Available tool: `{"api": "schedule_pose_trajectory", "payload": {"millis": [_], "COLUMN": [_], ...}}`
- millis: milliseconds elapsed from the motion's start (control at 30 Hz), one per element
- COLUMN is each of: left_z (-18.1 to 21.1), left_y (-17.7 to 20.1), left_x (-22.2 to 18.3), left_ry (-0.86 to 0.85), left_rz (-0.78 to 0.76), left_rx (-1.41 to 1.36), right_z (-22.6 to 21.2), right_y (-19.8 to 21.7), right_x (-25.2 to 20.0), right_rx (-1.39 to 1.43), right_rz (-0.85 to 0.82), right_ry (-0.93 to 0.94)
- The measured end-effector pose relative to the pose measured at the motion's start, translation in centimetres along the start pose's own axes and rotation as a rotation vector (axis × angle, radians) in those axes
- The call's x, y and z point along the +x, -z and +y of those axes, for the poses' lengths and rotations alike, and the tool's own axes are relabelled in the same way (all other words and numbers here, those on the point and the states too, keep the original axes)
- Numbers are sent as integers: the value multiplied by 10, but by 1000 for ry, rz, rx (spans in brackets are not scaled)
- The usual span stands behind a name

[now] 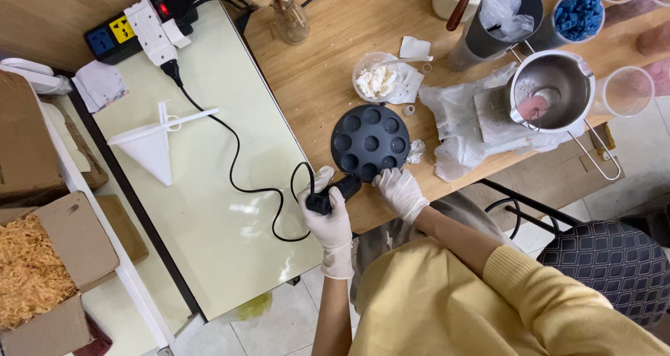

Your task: The person warms the surface of a black circular mold with a heat gun and then places small white wax items into the mold's cavities.

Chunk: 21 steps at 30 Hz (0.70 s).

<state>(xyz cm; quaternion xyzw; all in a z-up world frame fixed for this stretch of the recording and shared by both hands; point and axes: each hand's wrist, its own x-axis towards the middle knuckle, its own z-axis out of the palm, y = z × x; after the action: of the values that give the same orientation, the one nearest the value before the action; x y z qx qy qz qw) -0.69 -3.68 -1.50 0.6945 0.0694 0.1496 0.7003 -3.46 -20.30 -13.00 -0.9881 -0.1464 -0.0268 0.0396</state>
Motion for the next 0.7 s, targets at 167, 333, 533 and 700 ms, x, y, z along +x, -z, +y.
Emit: {"api": "schedule_pose_trajectory", "payload": {"millis": [167, 333, 533, 700], "left_z": [-4, -5, -8, -11], "left_y": [-1, 0, 5, 4], "left_x": [-1, -2, -2, -1], "left_ry": [20, 23, -64, -82], "left_rz": [-5, -12, -12, 7], "left_rx": [-1, 34, -21, -33], "right_z": [10, 0, 37, 49], "right_y": [17, -3, -12, 5], "right_x": [-5, 6, -28, -16], "right_rx": [156, 212, 580, 637], "right_rz": [-24, -51, 68, 147], "right_ry": [-46, -16, -224, -203]}}
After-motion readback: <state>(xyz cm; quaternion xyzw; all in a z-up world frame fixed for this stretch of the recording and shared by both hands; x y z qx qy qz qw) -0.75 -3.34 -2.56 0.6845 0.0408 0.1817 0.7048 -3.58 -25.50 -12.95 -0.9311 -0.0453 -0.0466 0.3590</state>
